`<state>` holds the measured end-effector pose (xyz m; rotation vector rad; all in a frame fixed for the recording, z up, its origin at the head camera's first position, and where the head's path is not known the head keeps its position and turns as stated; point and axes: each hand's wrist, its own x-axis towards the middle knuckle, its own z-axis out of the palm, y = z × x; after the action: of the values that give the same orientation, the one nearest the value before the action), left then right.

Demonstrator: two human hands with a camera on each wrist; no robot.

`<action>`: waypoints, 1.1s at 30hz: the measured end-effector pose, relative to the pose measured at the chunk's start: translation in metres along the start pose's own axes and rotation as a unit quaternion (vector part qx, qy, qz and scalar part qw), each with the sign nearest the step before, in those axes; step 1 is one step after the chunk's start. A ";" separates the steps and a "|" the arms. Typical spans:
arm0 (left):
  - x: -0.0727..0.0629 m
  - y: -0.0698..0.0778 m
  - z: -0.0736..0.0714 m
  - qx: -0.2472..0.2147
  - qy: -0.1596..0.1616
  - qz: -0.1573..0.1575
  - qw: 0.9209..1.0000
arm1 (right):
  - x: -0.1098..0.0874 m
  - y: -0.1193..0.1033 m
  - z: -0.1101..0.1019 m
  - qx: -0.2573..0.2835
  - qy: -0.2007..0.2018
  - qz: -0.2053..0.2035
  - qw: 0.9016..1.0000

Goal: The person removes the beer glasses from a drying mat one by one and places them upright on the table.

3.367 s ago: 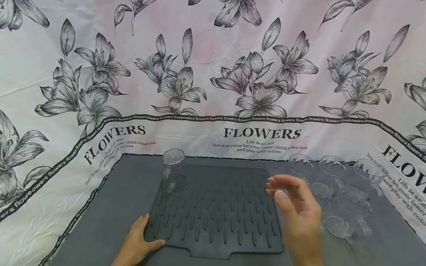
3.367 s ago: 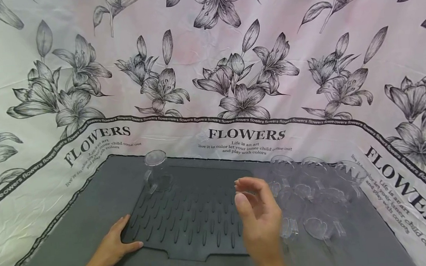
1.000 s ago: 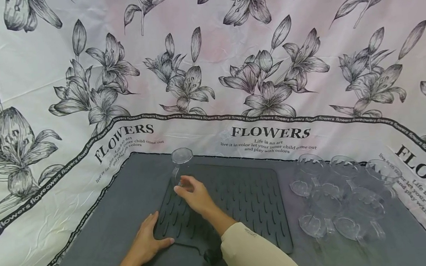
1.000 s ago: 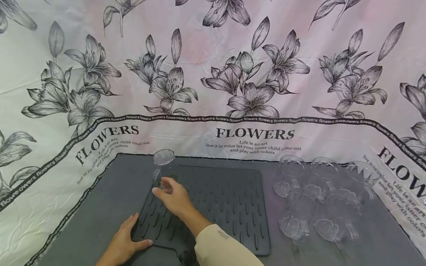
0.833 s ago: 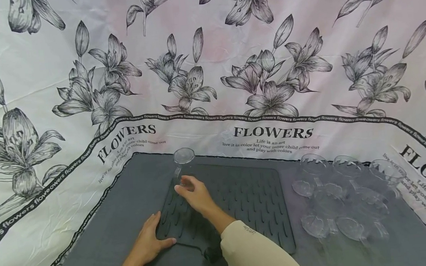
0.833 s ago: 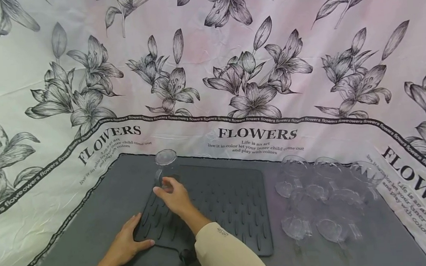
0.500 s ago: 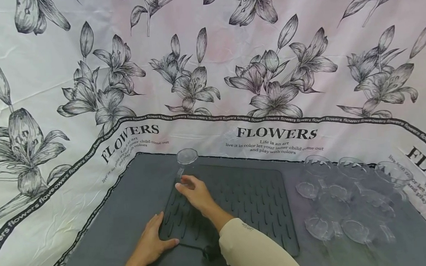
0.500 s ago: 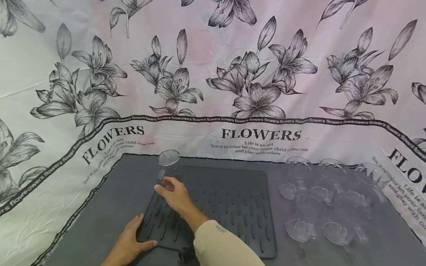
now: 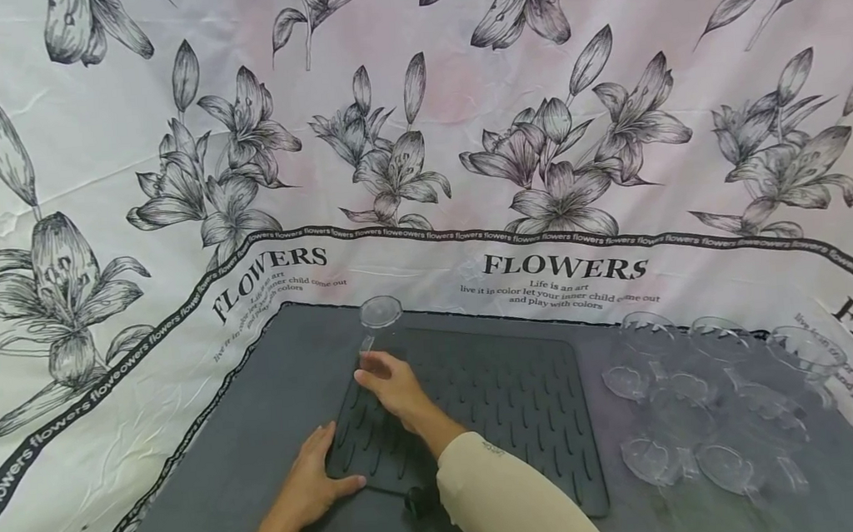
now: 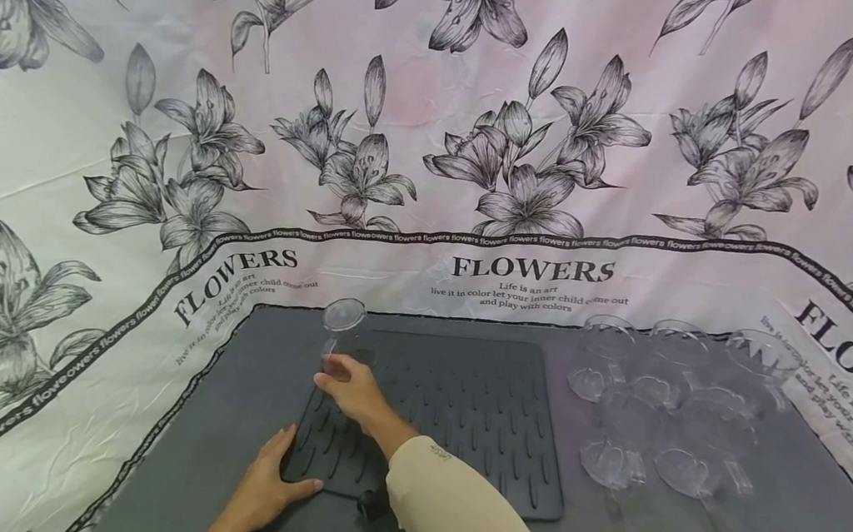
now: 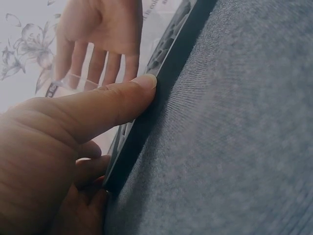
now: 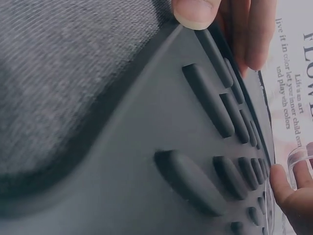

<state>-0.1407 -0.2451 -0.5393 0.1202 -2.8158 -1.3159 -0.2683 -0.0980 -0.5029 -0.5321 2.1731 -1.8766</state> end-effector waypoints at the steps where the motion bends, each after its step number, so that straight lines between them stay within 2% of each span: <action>1: 0.000 0.000 0.000 -0.002 -0.001 -0.001 1.000 | 0.000 0.000 0.000 -0.002 -0.002 0.002 1.000; 7: -0.003 0.004 0.004 -0.009 -0.008 -0.007 1.000 | 0.004 0.003 -0.005 0.008 0.011 0.004 1.000; 12: -0.005 0.008 0.008 -0.012 -0.007 -0.009 1.000 | 0.005 0.006 -0.011 0.030 0.028 -0.015 0.999; 20: -0.005 0.007 0.008 -0.011 -0.005 -0.007 1.000 | -0.006 0.001 -0.017 0.044 0.049 -0.032 0.997; 23: -0.004 0.006 0.007 -0.014 -0.005 -0.005 1.000 | -0.014 -0.009 -0.019 0.062 0.042 -0.045 0.996; 27: -0.003 0.004 0.004 -0.017 -0.003 0.001 1.000 | -0.034 -0.034 -0.025 0.087 0.022 -0.068 0.994; 30: -0.001 0.003 0.001 -0.013 0.000 0.005 1.000 | -0.049 -0.050 -0.031 0.093 0.006 -0.090 0.992; 33: -0.001 0.001 -0.001 -0.008 0.000 0.005 1.000 | -0.060 -0.057 -0.036 0.088 -0.004 -0.102 0.991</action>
<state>-0.1399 -0.2447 -0.5378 0.1058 -2.8023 -1.3354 -0.2211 -0.0479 -0.4454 -0.7486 1.9860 -2.1400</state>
